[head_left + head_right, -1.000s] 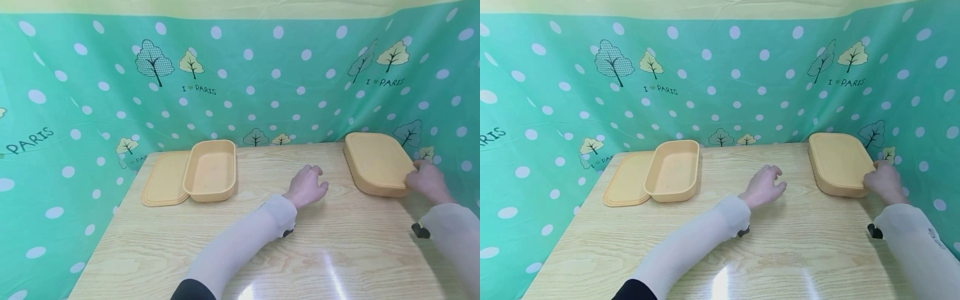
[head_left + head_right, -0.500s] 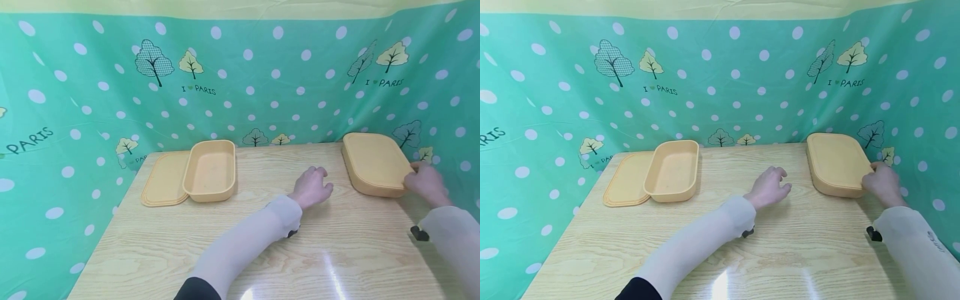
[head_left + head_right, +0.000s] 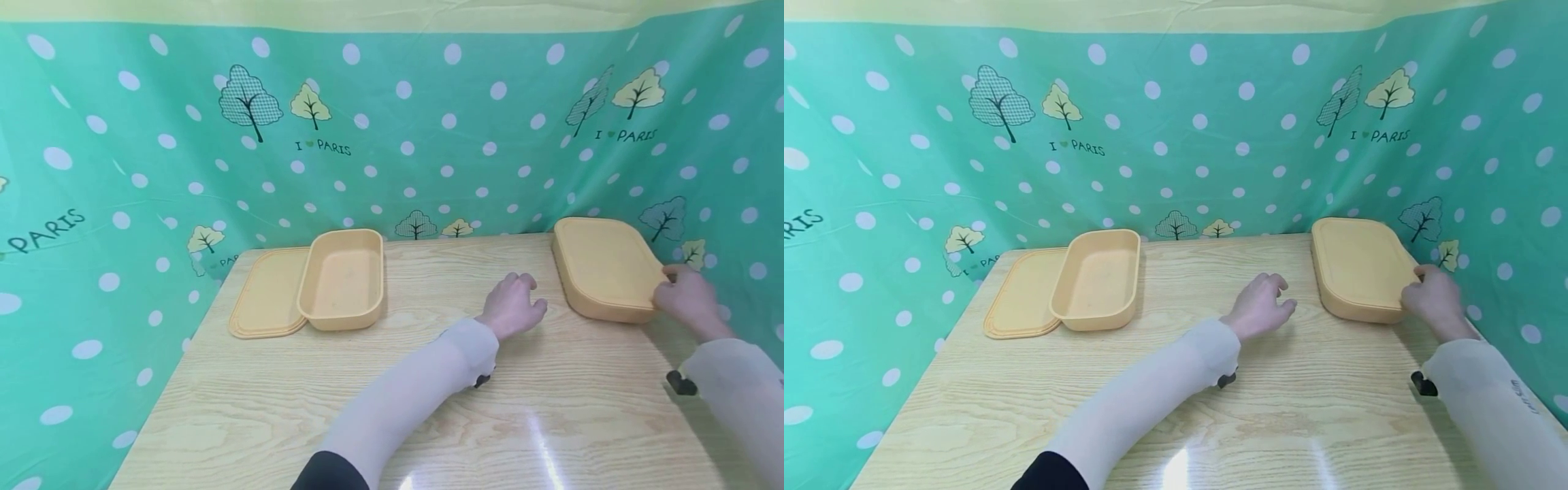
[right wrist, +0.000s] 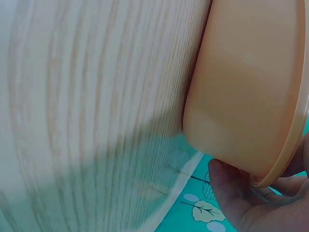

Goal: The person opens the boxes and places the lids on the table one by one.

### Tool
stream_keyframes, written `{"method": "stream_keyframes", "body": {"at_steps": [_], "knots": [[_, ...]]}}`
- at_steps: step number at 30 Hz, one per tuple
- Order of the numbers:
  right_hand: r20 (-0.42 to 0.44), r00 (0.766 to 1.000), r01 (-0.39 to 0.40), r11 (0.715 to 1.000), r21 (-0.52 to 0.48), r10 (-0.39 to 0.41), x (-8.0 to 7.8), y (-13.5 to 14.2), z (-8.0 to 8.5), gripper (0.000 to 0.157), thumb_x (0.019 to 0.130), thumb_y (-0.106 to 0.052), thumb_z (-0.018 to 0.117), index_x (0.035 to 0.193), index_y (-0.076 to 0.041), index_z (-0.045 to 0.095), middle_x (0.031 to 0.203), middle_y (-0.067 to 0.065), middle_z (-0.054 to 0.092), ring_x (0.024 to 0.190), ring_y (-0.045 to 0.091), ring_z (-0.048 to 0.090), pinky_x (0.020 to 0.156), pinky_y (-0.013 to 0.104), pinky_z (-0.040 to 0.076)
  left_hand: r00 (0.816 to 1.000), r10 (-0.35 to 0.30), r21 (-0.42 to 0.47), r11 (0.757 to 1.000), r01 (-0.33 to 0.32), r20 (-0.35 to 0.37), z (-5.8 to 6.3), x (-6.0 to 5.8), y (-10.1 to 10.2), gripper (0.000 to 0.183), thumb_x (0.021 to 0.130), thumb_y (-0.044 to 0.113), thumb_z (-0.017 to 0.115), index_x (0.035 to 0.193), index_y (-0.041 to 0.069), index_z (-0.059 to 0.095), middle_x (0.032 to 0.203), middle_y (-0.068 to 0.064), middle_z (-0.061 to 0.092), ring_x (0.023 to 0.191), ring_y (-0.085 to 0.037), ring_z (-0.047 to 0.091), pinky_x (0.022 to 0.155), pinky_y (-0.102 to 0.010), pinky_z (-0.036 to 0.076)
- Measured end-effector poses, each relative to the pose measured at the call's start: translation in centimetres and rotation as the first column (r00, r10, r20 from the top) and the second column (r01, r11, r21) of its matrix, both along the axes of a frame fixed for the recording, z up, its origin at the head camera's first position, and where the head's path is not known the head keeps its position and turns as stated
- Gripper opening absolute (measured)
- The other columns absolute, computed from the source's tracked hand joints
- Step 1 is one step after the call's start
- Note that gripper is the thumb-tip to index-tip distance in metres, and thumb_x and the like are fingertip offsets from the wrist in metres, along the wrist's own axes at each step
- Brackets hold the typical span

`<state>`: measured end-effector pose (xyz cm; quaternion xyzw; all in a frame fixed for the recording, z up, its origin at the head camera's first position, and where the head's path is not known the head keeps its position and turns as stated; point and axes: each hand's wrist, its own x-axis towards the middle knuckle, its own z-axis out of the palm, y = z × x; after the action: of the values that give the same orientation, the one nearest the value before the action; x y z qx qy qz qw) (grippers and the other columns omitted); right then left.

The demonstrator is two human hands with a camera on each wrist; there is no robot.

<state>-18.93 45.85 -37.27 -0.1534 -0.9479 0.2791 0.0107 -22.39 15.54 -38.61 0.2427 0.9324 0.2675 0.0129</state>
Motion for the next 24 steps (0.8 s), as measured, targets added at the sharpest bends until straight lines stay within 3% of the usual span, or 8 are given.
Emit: {"method": "stream_keyframes", "body": {"at_steps": [13, 24], "knots": [[-0.012, 1.000, -0.029, 1.000, -0.004, 0.029, 0.0, -0.8, -0.1, 0.066, 0.083, -0.006, 0.037, 0.140, 0.020, 0.016, 0.124, 0.042, 0.034, 0.091, 0.044, 0.042, 0.055, 0.033, 0.042, 0.996, 0.017, 0.090, 0.996, -0.024, 0.085, -0.6, -0.4, 1.5, 0.037, 0.091, 0.039, 0.059, 0.121, 0.018, 0.059, 0.097, 0.007, 0.057, 0.084, -0.004, 0.055, 0.068, -0.016, 0.044], [-0.048, 0.998, -0.034, 0.999, 0.001, 0.034, -0.1, -1.8, -0.1, 0.062, 0.085, -0.006, 0.035, 0.139, 0.020, 0.021, 0.127, 0.041, 0.036, 0.094, 0.044, 0.043, 0.058, 0.033, 0.042, 0.982, 0.014, 0.194, 0.980, -0.052, 0.188, -0.6, -0.2, 2.2, 0.035, 0.089, 0.038, 0.061, 0.115, 0.014, 0.060, 0.090, 0.007, 0.058, 0.081, -0.004, 0.053, 0.070, -0.017, 0.044]]}}
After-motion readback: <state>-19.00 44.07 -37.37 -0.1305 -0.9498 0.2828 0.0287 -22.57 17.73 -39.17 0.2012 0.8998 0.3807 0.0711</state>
